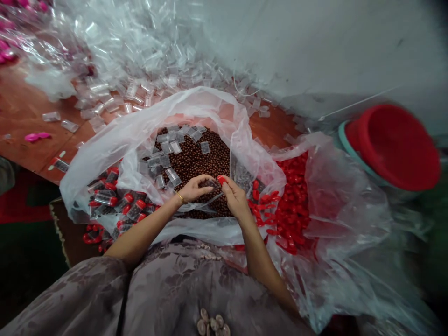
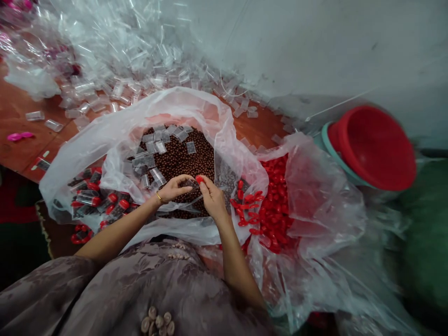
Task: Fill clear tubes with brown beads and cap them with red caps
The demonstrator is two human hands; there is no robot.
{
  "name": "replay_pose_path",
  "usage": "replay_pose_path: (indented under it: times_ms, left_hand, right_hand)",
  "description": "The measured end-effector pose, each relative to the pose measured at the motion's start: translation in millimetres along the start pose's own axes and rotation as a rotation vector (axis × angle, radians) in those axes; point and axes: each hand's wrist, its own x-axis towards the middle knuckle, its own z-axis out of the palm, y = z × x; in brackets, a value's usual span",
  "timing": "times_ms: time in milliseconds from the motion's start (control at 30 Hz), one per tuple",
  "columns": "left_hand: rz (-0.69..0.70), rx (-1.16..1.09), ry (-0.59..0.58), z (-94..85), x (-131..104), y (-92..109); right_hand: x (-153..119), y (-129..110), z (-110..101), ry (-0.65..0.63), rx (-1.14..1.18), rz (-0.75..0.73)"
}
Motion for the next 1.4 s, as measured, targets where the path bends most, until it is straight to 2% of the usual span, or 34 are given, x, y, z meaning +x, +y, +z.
replay_pose_path:
  times_ms: [100,267,433,533,633,700,767,833,900,1000,1067,1167,1267,1400]
  left_hand:
    - [0.032,0.085,-0.004,1.1,0.1,-0.4]
    - [0.05,0.175,-0.002,3.9,-3.8,3.2]
    - [0.075,0.157,0.139,17.5,-11.0,14.7]
    - [0.1,0.219,0.169,25.8,-12.3,19.7]
    - [0.098,0.326,0.107,30.1,-13.2,23.0]
    - [0.039,0.491,0.031,30.5,-14.7,25.4]
    - [-0.044,0.696,0.007,29.4,-16.8,28.2]
    - [-0.082,0.857,0.042,27.3,-19.3,31.1]
    - [-0.063,0.937,0.056,25.2,-21.1,33.3]
    - [-0.035,0.967,-0.006,25.6,-22.1,34.4]
    - [-0.009,0.971,-0.094,29.3,-22.2,34.2]
    - [0.006,0.987,-0.231,37.6,-23.5,34.9]
    - [-0.045,1.044,-0.308,43.9,-26.8,38.8]
    - [-0.088,1.08,-0.344,47.5,-33.6,43.2]
  right_hand:
    - [-0.6,-1.4,0.9,-0.028,-0.124,-0.09]
    - [-6.1,-2.2,3.0,-0.038,-0.339,-0.152]
    - [-17.3,-14.7,3.5,-0.066,-0.499,-0.175]
    - [-19.0,-20.5,-1.1,-0.069,-0.546,-0.193]
    - [-16.9,-25.7,-9.4,-0.043,-0.577,-0.238]
    - [-15.5,-28.8,-13.9,-0.027,-0.611,-0.272]
    - [-15.4,-30.2,-15.9,-0.033,-0.62,-0.292]
    - [-16.4,-28.8,-15.0,-0.031,-0.536,-0.29]
    - [-17.5,-24.9,-11.9,0.016,-0.355,-0.24]
    - [-15.8,-19.0,-3.6,0.14,-0.013,-0.05]
    - [-11.8,-17.7,3.6,0.156,0.192,0.085]
    - [-5.2,-18.8,12.5,0.005,0.355,0.205]
    - [-3.7,-20.0,15.1,-0.18,0.351,0.269]
    - [-9.6,-25.2,18.1,-0.254,0.35,0.319]
